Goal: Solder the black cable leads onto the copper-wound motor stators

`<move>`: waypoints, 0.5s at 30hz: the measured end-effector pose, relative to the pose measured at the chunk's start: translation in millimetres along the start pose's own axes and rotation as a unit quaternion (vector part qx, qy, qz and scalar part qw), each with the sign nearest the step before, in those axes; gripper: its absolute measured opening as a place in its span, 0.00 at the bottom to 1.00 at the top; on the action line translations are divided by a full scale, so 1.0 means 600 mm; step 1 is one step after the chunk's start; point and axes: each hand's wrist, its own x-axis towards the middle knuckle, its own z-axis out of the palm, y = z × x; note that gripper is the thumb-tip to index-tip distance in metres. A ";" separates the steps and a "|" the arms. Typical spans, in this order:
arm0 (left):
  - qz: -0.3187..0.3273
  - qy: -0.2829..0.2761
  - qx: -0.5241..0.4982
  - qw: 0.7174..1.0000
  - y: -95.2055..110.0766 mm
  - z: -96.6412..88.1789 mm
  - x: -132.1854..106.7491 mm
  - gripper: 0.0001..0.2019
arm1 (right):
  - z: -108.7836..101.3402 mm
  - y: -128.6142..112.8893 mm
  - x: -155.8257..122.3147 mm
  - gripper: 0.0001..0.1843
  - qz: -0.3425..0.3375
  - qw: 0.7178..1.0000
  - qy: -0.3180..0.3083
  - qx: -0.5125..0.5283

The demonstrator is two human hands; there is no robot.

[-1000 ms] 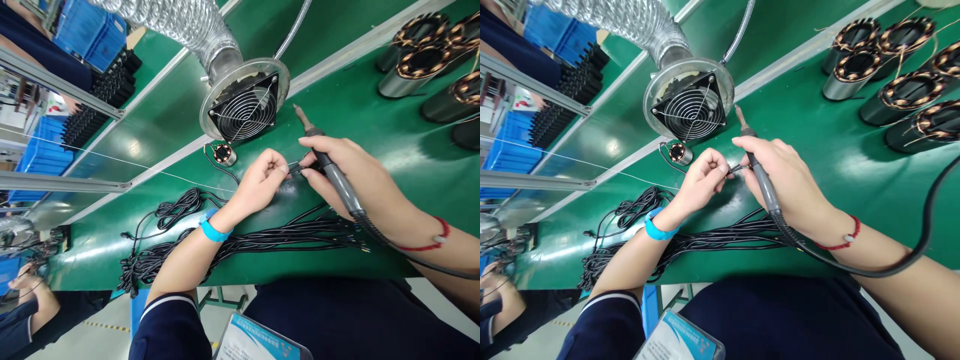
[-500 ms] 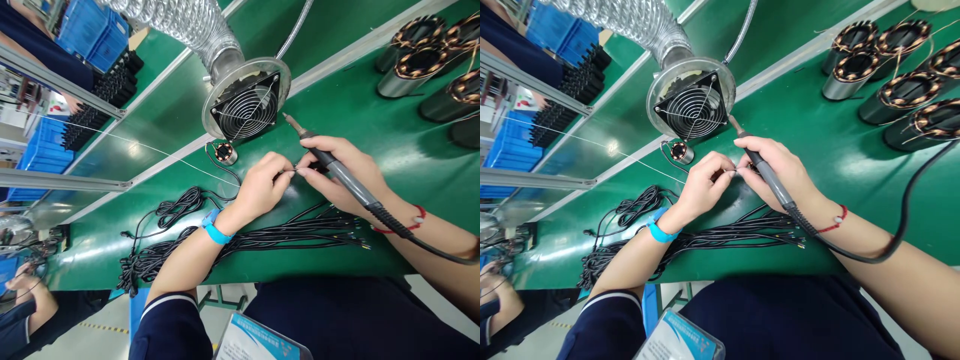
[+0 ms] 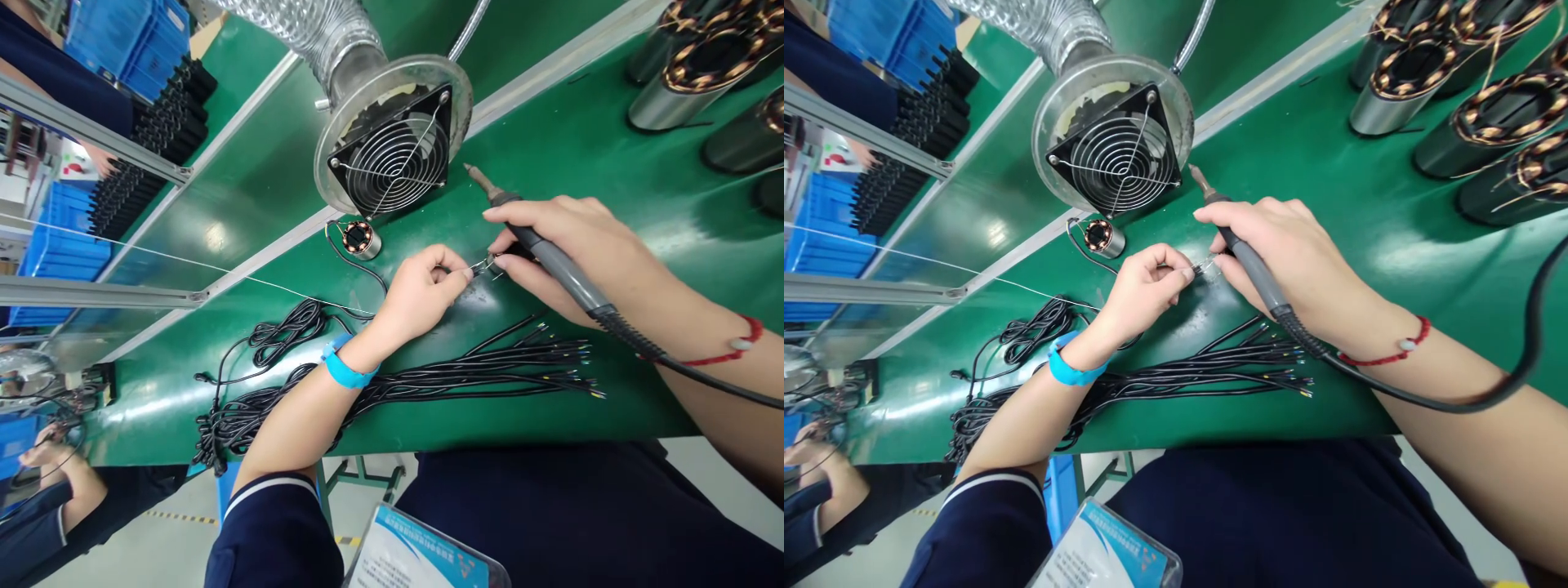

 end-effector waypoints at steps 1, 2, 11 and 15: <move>-0.006 -0.001 -0.011 1.000 0.001 0.000 0.000 0.09 | 0.001 0.001 0.002 0.21 0.001 1.000 -0.003 -0.002; -0.013 -0.003 -0.022 1.000 0.002 0.000 0.000 0.09 | 0.002 0.002 0.003 0.21 0.000 1.000 -0.006 -0.003; -0.046 -0.009 -0.092 0.995 0.009 0.001 0.005 0.11 | 0.004 0.011 0.001 0.20 -0.009 1.000 -0.012 0.019; -0.027 0.000 -0.054 0.998 0.002 0.003 0.005 0.11 | 0.019 0.003 0.005 0.20 0.053 0.997 0.024 0.052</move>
